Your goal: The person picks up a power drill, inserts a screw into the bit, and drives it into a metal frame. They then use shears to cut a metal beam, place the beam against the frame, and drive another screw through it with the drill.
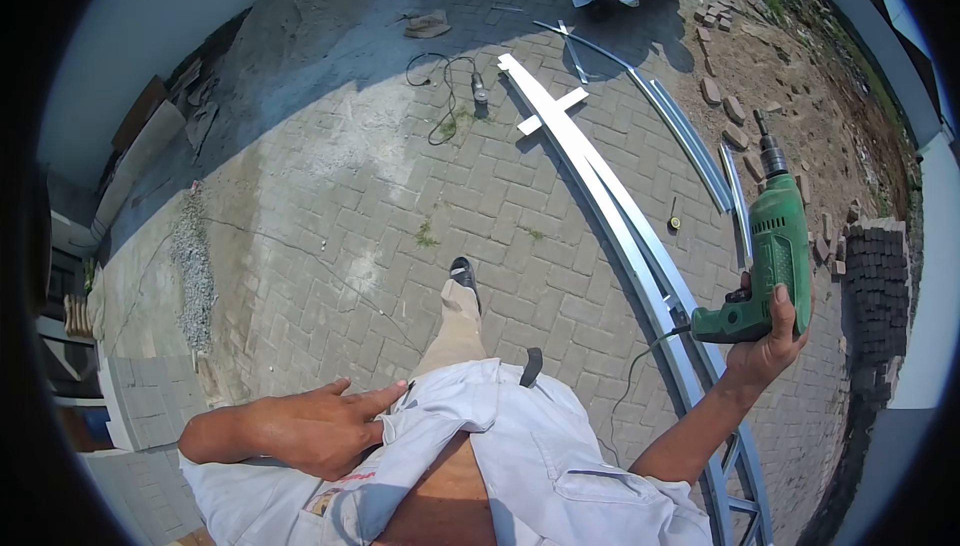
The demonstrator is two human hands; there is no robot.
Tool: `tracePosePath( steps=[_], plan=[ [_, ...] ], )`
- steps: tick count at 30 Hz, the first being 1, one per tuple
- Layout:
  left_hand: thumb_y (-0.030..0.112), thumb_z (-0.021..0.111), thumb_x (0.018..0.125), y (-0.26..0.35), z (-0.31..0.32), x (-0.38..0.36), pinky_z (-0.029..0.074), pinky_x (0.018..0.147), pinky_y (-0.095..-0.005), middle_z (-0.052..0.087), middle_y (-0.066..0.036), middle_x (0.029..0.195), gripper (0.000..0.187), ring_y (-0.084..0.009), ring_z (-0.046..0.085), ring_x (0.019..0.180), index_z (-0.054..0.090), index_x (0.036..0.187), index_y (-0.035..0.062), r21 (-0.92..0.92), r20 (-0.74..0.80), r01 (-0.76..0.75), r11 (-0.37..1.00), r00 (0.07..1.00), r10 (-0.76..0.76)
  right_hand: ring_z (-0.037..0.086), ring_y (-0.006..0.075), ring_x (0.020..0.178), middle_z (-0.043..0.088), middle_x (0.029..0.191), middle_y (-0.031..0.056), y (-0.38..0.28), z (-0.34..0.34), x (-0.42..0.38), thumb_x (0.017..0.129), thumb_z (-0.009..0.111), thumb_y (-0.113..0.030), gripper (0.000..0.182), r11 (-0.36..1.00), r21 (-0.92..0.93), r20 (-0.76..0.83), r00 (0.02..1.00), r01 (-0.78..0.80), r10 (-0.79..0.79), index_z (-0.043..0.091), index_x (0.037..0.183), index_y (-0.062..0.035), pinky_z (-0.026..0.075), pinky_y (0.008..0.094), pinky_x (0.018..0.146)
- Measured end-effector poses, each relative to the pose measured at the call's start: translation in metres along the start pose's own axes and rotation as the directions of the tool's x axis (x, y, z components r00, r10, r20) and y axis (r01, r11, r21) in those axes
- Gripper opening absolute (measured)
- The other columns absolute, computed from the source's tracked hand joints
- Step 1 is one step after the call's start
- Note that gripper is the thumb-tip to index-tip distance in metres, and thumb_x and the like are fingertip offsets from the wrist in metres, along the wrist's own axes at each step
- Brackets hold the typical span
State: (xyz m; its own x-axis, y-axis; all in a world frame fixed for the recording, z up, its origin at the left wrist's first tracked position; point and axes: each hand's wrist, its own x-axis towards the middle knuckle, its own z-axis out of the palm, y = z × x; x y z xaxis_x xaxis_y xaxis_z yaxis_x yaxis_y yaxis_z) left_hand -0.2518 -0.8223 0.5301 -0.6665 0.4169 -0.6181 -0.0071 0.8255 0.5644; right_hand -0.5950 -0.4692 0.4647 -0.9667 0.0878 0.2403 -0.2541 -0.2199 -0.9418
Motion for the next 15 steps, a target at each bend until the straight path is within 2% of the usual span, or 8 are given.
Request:
tracePosePath(
  steps=[1, 4, 7, 10, 13, 15],
  plan=[
    [0.021, 0.068, 0.087, -0.024, -0.021, 0.007, 0.044, 0.111, -0.0654, 0.044, -0.033, 0.157, 0.035, -0.0399, 0.048, 0.146, 0.07, 0.11, -0.0055, 0.032, 0.033, 0.007, 0.999, 0.999, -0.008, 0.075, 0.0283, 0.082, 0.072, 0.107, 0.0195, 0.012, 0.024, 0.01, 0.092, 0.076, -0.018, 0.05, 1.0, 0.005, -0.005, 1.0, 0.011, -0.011, 0.059, 0.131, 0.0086, 0.063, 0.0373, 0.07],
    [0.016, 0.069, 0.079, -0.108, -0.087, 0.033, 0.049, 0.106, -0.0563, 0.066, -0.027, 0.132, 0.031, -0.0363, 0.063, 0.126, 0.072, 0.101, -0.0052, 0.033, 0.044, -0.161, 0.986, 0.986, 0.159, 0.075, 0.028, 0.085, 0.071, 0.108, 0.0195, 0.047, 0.075, 0.045, 0.091, 0.076, -0.018, 0.053, 0.996, -0.041, 0.002, 0.997, -0.076, 0.076, 0.058, 0.133, 0.0079, 0.064, 0.038, 0.074],
    [0.013, 0.07, 0.071, -0.166, -0.171, 0.049, 0.05, 0.102, -0.0477, 0.073, -0.021, 0.1, 0.024, -0.0356, 0.069, 0.101, 0.072, 0.087, -0.0043, 0.049, -0.028, -0.225, 0.973, 0.974, 0.226, 0.075, 0.0275, 0.086, 0.072, 0.109, 0.0191, 0.062, 0.145, 0.073, 0.094, 0.073, -0.018, 0.049, 0.992, -0.118, -0.026, 0.999, -0.033, 0.03, 0.059, 0.133, 0.0083, 0.063, 0.0392, 0.078],
    [0.01, 0.07, 0.068, -0.206, -0.249, 0.068, 0.05, 0.103, -0.0438, 0.069, -0.019, 0.086, 0.016, -0.0365, 0.069, 0.09, 0.069, 0.076, -0.0037, 0.054, -0.024, -0.292, 0.955, 0.956, 0.293, 0.074, 0.0273, 0.088, 0.071, 0.109, 0.0186, 0.074, 0.187, 0.095, 0.092, 0.074, -0.018, 0.051, 0.982, -0.155, -0.045, 0.994, -0.104, 0.098, 0.057, 0.134, 0.007, 0.063, 0.0392, 0.081],
    [0.009, 0.068, 0.073, -0.251, -0.324, 0.095, 0.054, 0.09, -0.0463, 0.069, -0.023, 0.087, 0.015, -0.0414, 0.066, 0.086, 0.068, 0.077, -0.0064, 0.05, 0.042, -0.435, 0.899, 0.9, 0.433, 0.074, 0.0275, 0.091, 0.07, 0.112, 0.0188, 0.094, 0.234, 0.121, 0.09, 0.075, -0.019, 0.054, 0.978, -0.195, -0.097, 0.994, -0.072, 0.054, 0.057, 0.135, 0.0064, 0.064, 0.0395, 0.082],
    [0.01, 0.07, 0.069, -0.278, -0.365, 0.115, 0.051, 0.103, -0.0467, 0.067, -0.021, 0.085, 0.016, -0.0386, 0.068, 0.09, 0.066, 0.071, -0.0052, 0.016, 0.032, -0.454, 0.891, 0.891, 0.453, 0.074, 0.0277, 0.094, 0.069, 0.115, 0.0191, 0.109, 0.257, 0.144, 0.089, 0.076, -0.018, 0.057, 0.965, -0.242, -0.109, 0.991, -0.1, 0.075, 0.057, 0.136, 0.0068, 0.064, 0.0401, 0.084]
  ],
)
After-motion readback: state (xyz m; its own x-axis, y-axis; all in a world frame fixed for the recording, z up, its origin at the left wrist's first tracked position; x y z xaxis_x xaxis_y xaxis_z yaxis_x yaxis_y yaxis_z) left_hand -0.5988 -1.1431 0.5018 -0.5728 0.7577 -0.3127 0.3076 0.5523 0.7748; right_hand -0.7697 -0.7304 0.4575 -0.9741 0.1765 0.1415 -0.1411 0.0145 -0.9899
